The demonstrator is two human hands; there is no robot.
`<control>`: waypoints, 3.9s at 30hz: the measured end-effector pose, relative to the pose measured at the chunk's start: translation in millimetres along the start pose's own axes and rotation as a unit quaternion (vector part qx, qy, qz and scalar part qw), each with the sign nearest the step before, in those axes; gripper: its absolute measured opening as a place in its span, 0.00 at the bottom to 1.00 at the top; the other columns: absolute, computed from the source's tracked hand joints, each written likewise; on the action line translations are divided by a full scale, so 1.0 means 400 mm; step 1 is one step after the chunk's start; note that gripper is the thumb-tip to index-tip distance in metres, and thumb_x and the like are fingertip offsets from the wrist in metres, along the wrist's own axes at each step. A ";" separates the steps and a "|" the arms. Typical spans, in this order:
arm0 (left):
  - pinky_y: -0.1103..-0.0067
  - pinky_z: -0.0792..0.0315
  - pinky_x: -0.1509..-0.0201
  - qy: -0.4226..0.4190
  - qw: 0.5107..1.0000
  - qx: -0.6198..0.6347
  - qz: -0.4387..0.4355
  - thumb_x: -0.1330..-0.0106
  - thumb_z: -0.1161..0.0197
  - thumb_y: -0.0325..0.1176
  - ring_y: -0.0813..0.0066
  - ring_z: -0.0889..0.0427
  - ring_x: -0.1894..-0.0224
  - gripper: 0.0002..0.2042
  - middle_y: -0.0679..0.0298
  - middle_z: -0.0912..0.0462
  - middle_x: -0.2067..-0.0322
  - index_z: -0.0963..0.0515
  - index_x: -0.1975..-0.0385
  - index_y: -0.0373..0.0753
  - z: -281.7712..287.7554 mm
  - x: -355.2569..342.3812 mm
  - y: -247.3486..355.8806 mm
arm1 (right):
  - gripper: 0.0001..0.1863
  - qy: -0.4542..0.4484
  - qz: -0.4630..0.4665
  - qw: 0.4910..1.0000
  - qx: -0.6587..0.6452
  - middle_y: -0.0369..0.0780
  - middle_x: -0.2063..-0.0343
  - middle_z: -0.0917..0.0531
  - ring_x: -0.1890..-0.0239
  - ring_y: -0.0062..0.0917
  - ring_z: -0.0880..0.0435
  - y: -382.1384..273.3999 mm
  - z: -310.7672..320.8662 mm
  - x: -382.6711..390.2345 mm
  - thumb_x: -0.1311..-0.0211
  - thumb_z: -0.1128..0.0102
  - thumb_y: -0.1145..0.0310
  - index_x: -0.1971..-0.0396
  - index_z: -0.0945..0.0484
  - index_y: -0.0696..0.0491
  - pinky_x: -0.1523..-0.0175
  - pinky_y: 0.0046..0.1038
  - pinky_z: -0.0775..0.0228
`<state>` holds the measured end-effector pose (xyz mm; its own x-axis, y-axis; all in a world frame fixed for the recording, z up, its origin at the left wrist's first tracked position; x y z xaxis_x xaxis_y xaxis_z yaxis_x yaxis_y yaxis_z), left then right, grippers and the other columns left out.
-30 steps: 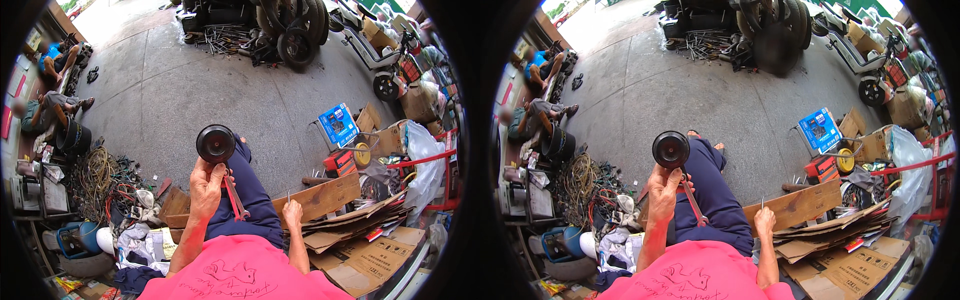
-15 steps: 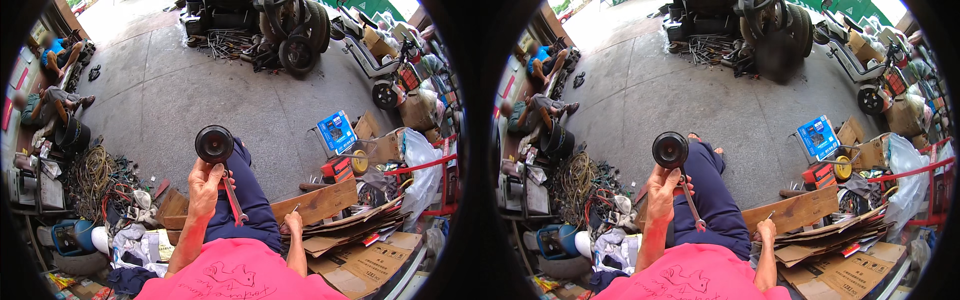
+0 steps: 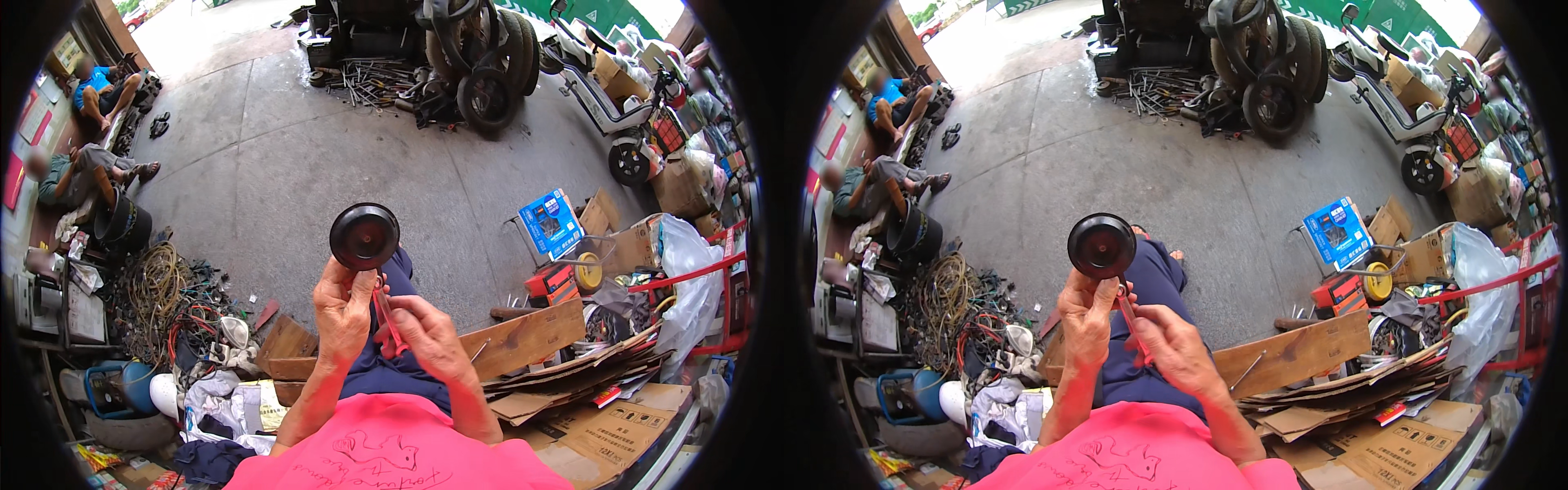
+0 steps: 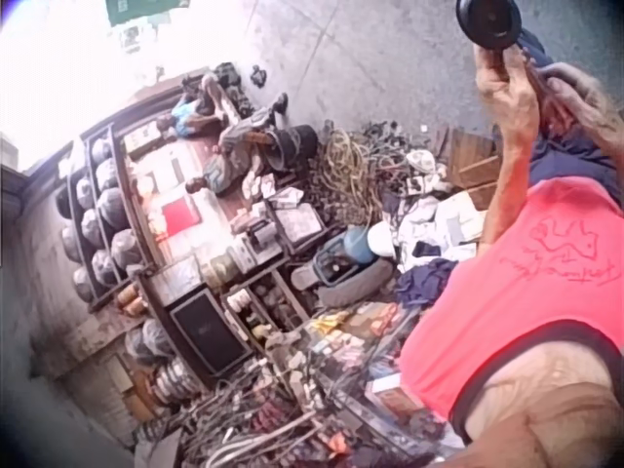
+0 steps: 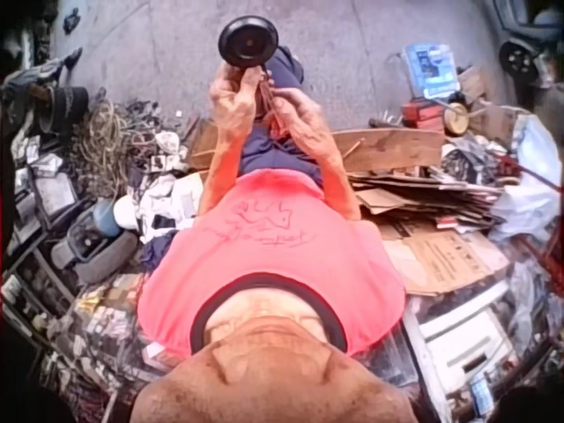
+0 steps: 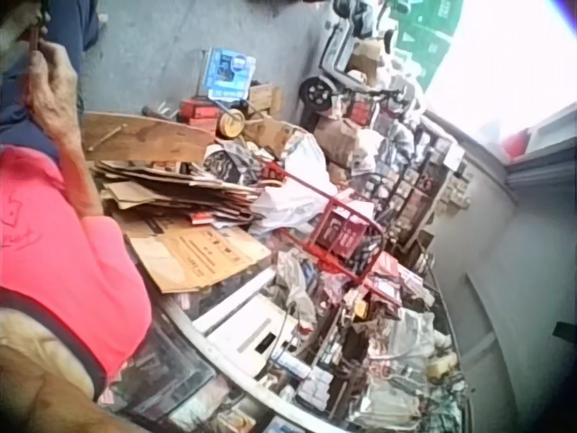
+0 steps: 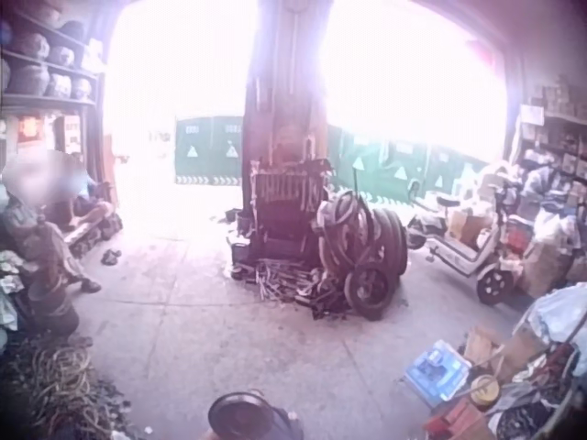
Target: The person sits on the floor in a cluttered workshop and uses a wrench to tighten a bolt on a small black circular mechanical part held in their left hand. They repeatedly adjust the wrench and rotate the part to work on the fastener.
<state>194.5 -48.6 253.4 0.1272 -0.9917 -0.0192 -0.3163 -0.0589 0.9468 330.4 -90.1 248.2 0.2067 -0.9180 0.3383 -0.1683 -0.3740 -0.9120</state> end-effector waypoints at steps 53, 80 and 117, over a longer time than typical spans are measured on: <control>0.70 0.25 0.44 -0.012 0.980 0.162 0.113 0.32 0.48 0.21 0.60 0.19 0.50 0.16 0.48 0.22 0.50 0.30 0.44 0.31 0.065 0.069 0.046 | 0.13 0.018 0.013 0.996 0.088 0.39 0.83 0.20 0.90 0.12 0.30 -0.027 -0.065 0.037 0.29 0.49 0.65 0.64 0.26 0.62 0.85 0.15 0.42; 0.80 0.25 0.46 -0.050 0.996 -0.011 0.068 0.34 0.53 0.13 0.73 0.19 0.51 0.17 0.57 0.20 0.54 0.31 0.46 0.29 0.049 0.072 0.029 | 0.07 -0.040 0.183 0.872 0.452 0.41 0.86 0.25 0.85 0.20 0.25 -0.129 0.040 -0.027 0.40 0.40 0.69 0.70 0.20 0.59 0.78 0.25 0.36; 0.79 0.23 0.48 0.002 0.997 0.027 0.068 0.37 0.47 0.13 0.71 0.17 0.55 0.17 0.53 0.18 0.57 0.30 0.48 0.26 0.058 0.077 0.011 | 0.07 0.005 0.180 0.900 0.397 0.46 0.72 0.17 0.71 0.41 0.17 -0.087 -0.003 0.005 0.38 0.44 0.72 0.63 0.20 0.55 0.68 0.34 0.27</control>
<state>175.4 -82.2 249.4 0.0833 -0.9905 0.1095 -0.3814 0.0698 0.9218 335.3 -79.1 281.1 0.2667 -0.9637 -0.0132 0.5196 0.1553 -0.8402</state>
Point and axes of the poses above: each hand's wrist, its own x-axis away from the middle knuckle, its own z-axis out of the back of the hand, y = z × x, the point moved 1 cm from there along -x, towards the middle knuckle
